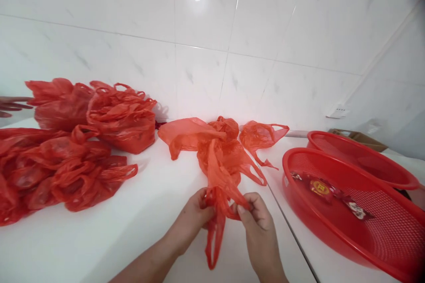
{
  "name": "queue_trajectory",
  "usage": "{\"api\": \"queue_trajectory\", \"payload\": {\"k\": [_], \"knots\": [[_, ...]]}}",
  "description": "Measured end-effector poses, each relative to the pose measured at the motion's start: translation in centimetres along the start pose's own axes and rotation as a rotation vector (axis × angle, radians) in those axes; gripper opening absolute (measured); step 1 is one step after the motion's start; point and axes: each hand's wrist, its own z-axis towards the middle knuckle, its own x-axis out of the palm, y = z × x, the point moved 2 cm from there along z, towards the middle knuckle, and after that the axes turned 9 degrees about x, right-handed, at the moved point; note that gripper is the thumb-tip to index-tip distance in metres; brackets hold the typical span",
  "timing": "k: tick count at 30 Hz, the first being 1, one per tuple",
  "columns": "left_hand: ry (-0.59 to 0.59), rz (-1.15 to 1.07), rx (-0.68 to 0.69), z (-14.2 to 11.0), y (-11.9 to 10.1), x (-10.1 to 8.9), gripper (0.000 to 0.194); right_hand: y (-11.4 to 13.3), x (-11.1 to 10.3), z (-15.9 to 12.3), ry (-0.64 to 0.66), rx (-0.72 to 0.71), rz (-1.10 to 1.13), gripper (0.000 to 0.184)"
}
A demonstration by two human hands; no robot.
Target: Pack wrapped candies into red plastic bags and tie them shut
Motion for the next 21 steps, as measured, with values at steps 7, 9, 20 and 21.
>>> {"api": "queue_trajectory", "payload": {"k": [7, 9, 20, 21], "knots": [[-0.422, 0.447, 0.174, 0.8, -3.2, -6.9, 0.015, 1.1, -6.8, 2.4, -0.396, -0.112, 0.056, 0.017], [-0.429, 0.689, 0.329, 0.7, -3.9, -8.2, 0.017, 1.1, -7.4, 2.6, -0.407, -0.099, -0.062, 0.016], [-0.307, 0.798, 0.346, -0.1, -5.6, -8.0, 0.014, 4.1, -4.3, 2.0, -0.527, -0.237, -0.446, 0.036], [-0.328, 0.712, 0.318, -0.2, -5.4, -7.6, 0.014, 4.4, -3.6, 0.8, -0.593, -0.373, -0.531, 0.044]]}}
